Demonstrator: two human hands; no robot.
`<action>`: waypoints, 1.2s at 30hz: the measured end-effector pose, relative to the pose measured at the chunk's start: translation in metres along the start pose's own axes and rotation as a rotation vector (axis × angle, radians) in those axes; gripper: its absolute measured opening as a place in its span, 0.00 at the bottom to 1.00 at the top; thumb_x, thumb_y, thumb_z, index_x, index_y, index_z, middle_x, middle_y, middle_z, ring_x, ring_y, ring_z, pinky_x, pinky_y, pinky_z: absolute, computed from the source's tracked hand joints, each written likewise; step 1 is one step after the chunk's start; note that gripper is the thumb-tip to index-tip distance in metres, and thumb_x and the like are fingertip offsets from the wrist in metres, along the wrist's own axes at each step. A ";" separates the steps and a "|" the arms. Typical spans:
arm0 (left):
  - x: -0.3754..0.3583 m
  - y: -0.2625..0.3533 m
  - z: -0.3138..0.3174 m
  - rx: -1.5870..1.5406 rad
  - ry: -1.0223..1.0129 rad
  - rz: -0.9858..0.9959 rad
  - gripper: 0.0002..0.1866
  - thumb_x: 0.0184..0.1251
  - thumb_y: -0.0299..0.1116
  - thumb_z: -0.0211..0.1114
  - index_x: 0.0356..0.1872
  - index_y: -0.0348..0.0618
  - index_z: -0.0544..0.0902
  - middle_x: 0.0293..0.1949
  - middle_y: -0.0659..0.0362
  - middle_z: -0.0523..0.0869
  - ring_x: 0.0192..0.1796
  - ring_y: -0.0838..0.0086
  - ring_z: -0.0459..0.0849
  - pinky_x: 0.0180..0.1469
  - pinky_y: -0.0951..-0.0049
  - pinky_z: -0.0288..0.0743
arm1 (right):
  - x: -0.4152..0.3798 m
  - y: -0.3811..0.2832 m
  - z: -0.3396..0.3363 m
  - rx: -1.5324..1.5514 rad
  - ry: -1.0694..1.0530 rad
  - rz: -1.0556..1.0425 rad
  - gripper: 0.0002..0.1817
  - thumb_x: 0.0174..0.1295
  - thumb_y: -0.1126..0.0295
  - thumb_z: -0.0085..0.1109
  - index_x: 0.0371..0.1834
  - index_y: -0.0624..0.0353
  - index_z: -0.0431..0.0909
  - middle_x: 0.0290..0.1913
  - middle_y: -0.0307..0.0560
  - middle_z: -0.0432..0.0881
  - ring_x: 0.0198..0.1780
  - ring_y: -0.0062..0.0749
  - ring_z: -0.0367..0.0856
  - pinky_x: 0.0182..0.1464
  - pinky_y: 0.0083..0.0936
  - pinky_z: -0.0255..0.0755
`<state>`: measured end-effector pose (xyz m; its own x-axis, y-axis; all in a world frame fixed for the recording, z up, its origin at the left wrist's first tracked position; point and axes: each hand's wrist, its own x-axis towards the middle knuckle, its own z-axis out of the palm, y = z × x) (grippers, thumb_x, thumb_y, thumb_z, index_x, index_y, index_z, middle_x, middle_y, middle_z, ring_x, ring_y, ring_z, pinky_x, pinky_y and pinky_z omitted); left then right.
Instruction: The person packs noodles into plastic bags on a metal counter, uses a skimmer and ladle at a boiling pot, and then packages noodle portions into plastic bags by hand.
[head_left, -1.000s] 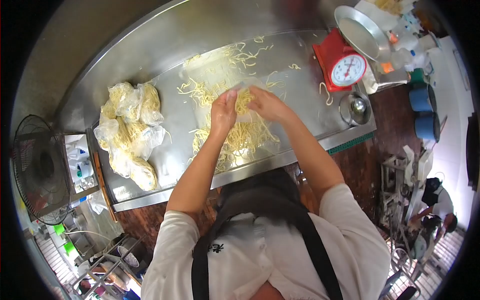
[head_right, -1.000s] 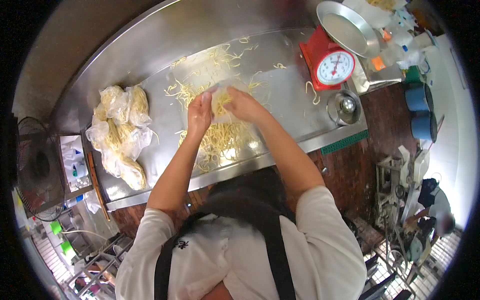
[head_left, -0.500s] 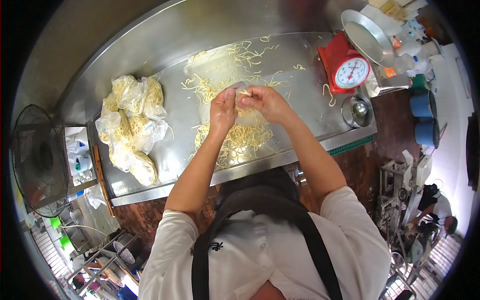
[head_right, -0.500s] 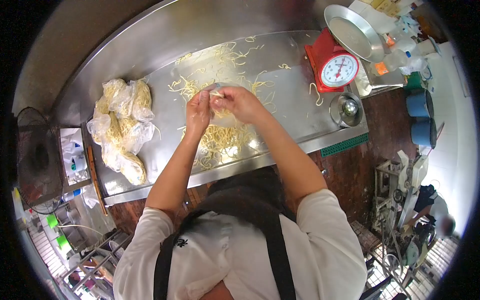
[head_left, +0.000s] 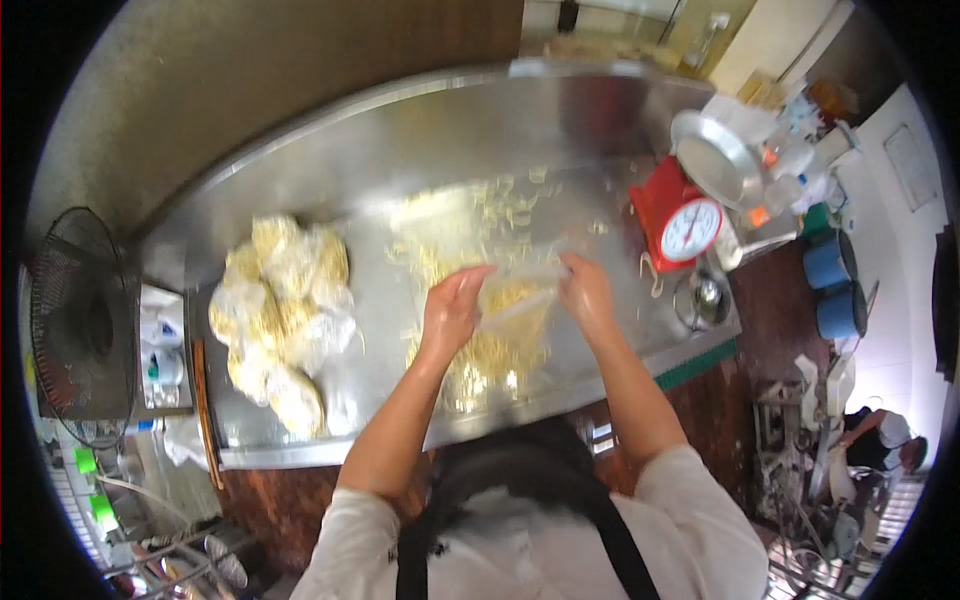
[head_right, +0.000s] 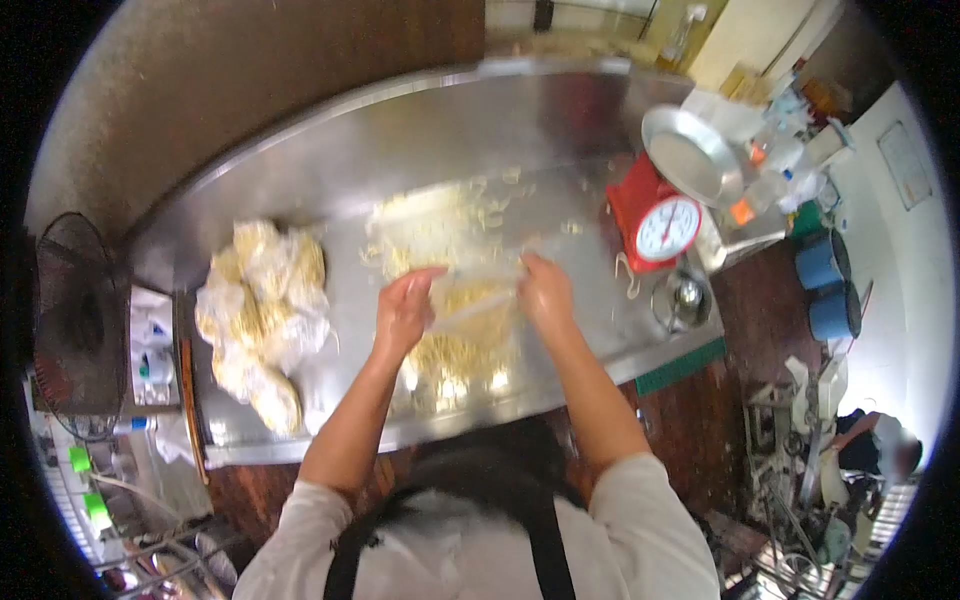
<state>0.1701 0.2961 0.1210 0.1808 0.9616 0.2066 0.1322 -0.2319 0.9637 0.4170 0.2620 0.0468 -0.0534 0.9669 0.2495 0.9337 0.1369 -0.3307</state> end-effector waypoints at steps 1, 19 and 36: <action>-0.001 -0.007 -0.005 0.087 -0.004 0.037 0.15 0.76 0.40 0.58 0.47 0.39 0.87 0.31 0.55 0.87 0.28 0.69 0.81 0.34 0.71 0.75 | -0.010 0.011 -0.006 -0.004 -0.008 -0.006 0.25 0.59 0.72 0.59 0.62 0.61 0.73 0.47 0.62 0.83 0.48 0.59 0.81 0.53 0.47 0.75; 0.060 0.256 0.168 -0.147 -0.002 0.358 0.18 0.74 0.42 0.55 0.39 0.38 0.87 0.31 0.45 0.87 0.33 0.56 0.86 0.39 0.60 0.77 | -0.031 0.036 -0.311 0.896 0.891 0.132 0.27 0.71 0.66 0.55 0.70 0.67 0.65 0.51 0.49 0.81 0.45 0.33 0.83 0.51 0.31 0.78; 0.212 0.201 0.354 0.095 -0.211 0.048 0.20 0.78 0.46 0.54 0.43 0.39 0.86 0.25 0.59 0.84 0.28 0.72 0.85 0.32 0.69 0.82 | -0.099 0.014 -0.047 0.354 -0.577 -0.763 0.05 0.57 0.73 0.54 0.30 0.62 0.79 0.28 0.56 0.81 0.35 0.56 0.83 0.38 0.47 0.76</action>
<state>0.5798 0.4015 0.2986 0.3871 0.8995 0.2025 0.2080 -0.2991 0.9313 0.4521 0.1581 0.0604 -0.8402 0.5388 0.0603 0.4264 0.7255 -0.5402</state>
